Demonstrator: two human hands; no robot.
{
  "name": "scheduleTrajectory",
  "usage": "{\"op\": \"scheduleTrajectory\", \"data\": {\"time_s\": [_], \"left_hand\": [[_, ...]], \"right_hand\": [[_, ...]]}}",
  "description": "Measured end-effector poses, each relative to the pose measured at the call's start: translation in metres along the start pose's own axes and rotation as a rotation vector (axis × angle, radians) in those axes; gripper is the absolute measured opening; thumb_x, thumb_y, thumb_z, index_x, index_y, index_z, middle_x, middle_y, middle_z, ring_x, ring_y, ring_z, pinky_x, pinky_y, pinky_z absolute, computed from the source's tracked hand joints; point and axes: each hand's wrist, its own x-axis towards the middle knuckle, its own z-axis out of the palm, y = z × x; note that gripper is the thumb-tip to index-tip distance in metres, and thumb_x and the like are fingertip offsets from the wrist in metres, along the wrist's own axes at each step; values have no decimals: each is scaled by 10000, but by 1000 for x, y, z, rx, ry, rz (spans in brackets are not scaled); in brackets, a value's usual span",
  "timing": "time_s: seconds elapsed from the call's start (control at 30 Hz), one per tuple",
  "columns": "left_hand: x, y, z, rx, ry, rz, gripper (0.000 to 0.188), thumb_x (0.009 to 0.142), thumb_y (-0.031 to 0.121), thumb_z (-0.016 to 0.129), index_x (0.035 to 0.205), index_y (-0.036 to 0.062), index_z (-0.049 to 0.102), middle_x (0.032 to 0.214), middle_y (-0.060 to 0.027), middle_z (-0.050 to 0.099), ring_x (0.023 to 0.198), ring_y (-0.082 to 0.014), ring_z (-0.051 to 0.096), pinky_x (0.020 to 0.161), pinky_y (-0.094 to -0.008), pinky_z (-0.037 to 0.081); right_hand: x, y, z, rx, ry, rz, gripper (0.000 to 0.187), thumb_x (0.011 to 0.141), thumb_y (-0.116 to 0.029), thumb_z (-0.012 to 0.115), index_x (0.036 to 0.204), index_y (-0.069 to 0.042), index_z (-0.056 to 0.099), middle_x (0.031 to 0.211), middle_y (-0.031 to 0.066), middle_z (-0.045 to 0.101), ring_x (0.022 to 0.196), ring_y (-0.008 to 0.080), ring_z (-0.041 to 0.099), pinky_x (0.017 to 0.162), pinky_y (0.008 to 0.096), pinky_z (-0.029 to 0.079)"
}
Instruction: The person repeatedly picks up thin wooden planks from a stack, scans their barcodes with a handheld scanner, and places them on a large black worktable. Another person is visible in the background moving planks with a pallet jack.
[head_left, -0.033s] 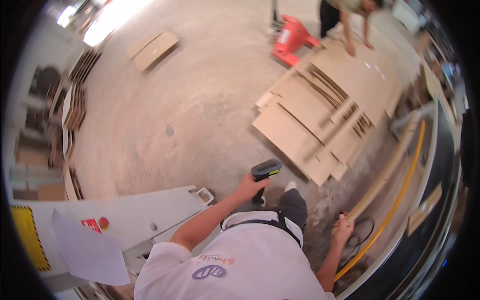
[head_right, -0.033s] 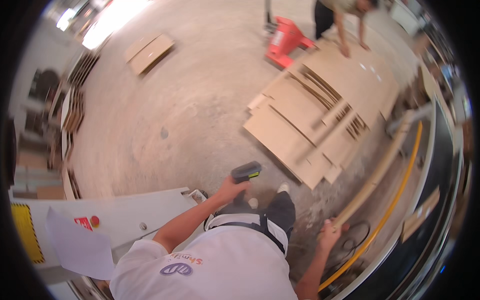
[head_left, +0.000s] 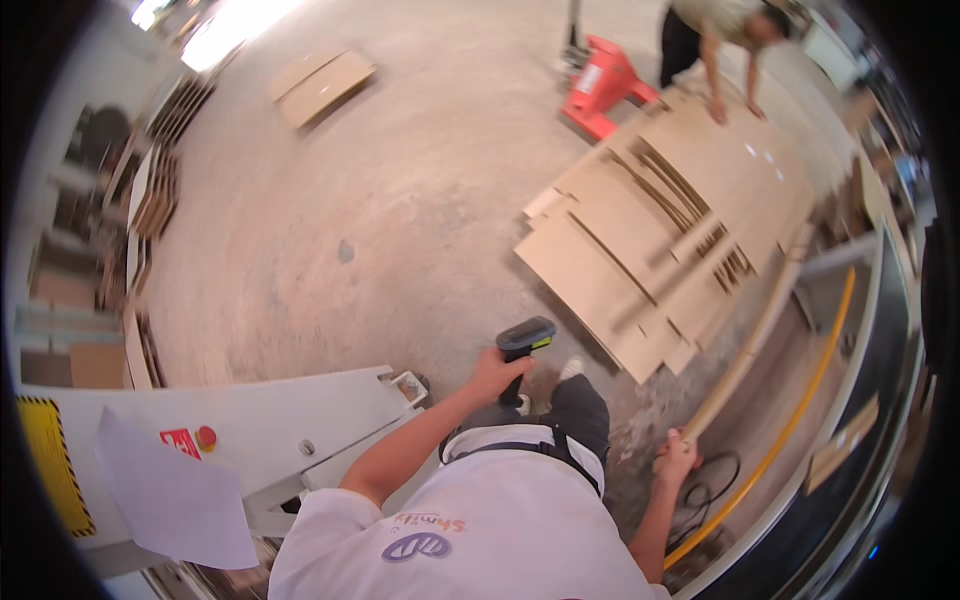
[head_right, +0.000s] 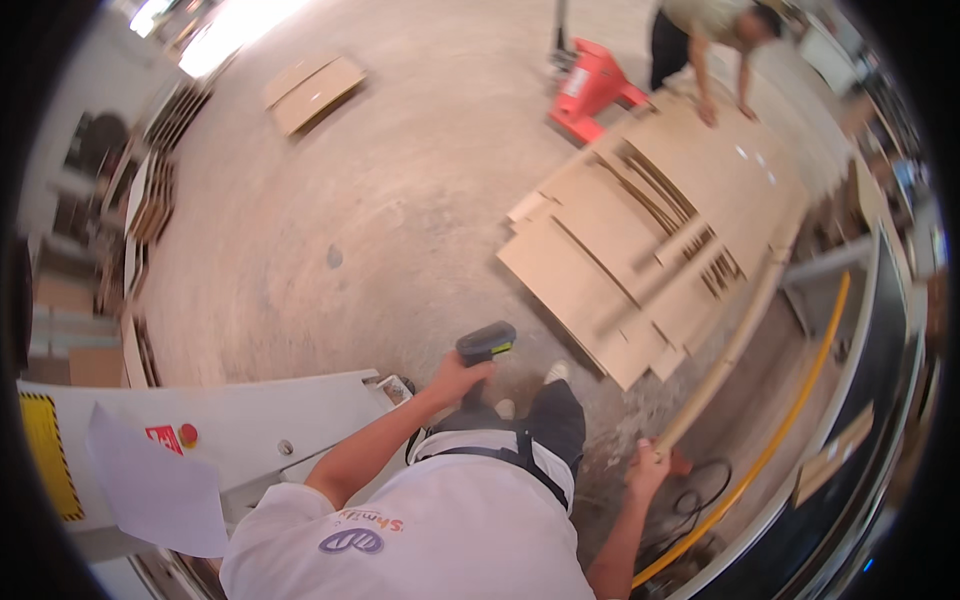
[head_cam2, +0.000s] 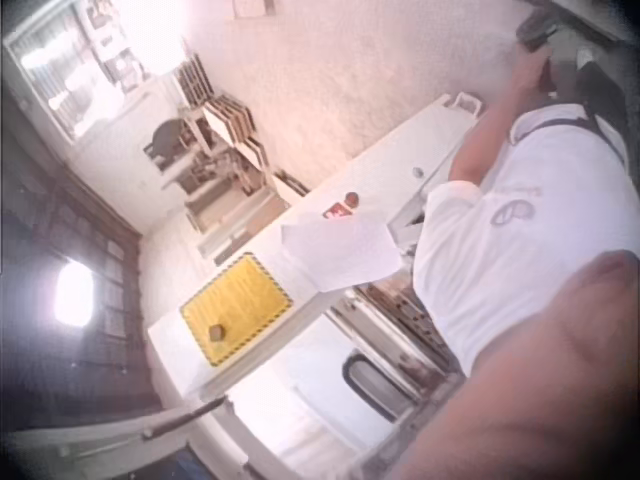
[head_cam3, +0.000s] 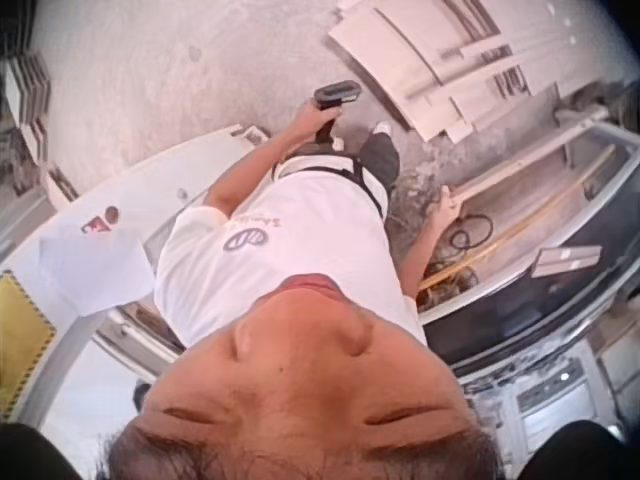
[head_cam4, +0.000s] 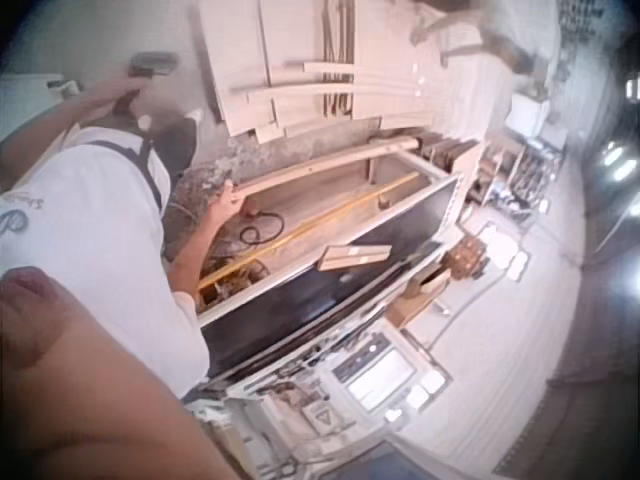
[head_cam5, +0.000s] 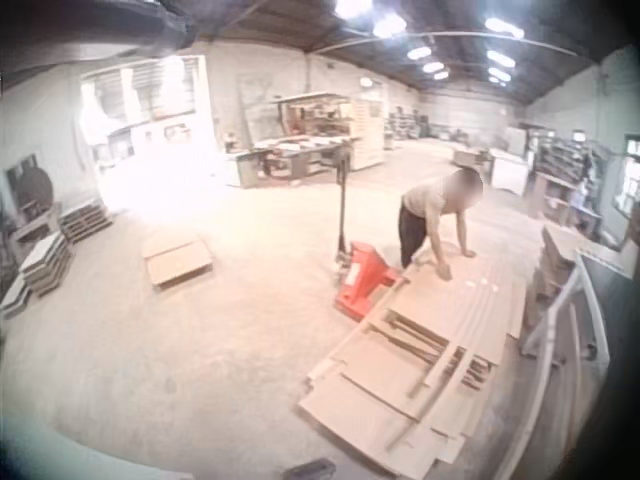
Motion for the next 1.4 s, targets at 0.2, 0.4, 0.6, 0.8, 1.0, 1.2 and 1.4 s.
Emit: {"op": "scheduleTrajectory", "data": {"time_s": [0.2, 0.4, 0.6, 0.8, 1.0, 1.2, 1.4], "left_hand": [[11, -37, -121, 100, 534, -140, 339, 781, 329, 732, 817, -6, 697, 693, -86, 674, 668, -168, 650, 635, -344, 506], [10, -114, -280, 304, 852, -406, 479, 743, 410, 731, 925, -32, 710, 789, -210, 697, 800, -298, 709, 729, -418, 528], [-68, -202, -307, -187, 1093, -874, 504, 699, 275, 769, 1072, -57, 698, 1026, -224, 707, 981, -330, 680, 848, -410, 515], [-31, -192, -302, -250, 954, -1188, 491, 663, 345, 790, 978, -25, 724, 945, -193, 721, 894, -323, 702, 804, -423, 539], [102, -185, -422, -173, 861, -1033, 655, 630, 435, 772, 1012, -92, 700, 1053, -271, 695, 1046, -359, 675, 900, -407, 519], [217, -58, -671, -106, 1038, -672, 495, 680, 406, 770, 875, -47, 726, 797, -202, 714, 819, -329, 715, 751, -415, 547], [261, 52, -841, -378, 1222, -267, 314, 754, 242, 759, 830, -57, 696, 683, -113, 678, 622, -194, 672, 598, -351, 530]], "right_hand": [[74, 18, 155, -554, -436, 248, 291, 798, -234, 760, 938, -2, 655, 706, 12, 566, 567, 132, 536, 536, 289, 446], [134, 32, 340, -1353, -613, -107, 571, 680, -423, 800, 949, 71, 701, 892, 248, 713, 848, 309, 717, 791, 398, 544], [165, 6, 532, -1619, -834, -193, 594, 655, -477, 810, 944, 33, 717, 823, 192, 726, 768, 289, 723, 725, 404, 567], [159, -8, 742, -1742, -977, -359, 625, 654, -500, 810, 972, 32, 728, 985, 227, 718, 916, 333, 712, 802, 422, 564], [125, -13, 910, -1741, -928, -407, 582, 659, -504, 814, 916, 13, 737, 981, 227, 718, 954, 351, 701, 830, 429, 557], [95, -46, 1057, -1823, -916, -207, 630, 665, -489, 811, 1056, -6, 708, 1065, 199, 713, 1012, 312, 694, 876, 417, 549], [72, -54, 1205, -1768, -916, -422, 640, 661, -469, 808, 1079, -1, 684, 1054, 207, 709, 985, 341, 693, 841, 441, 556]]}}
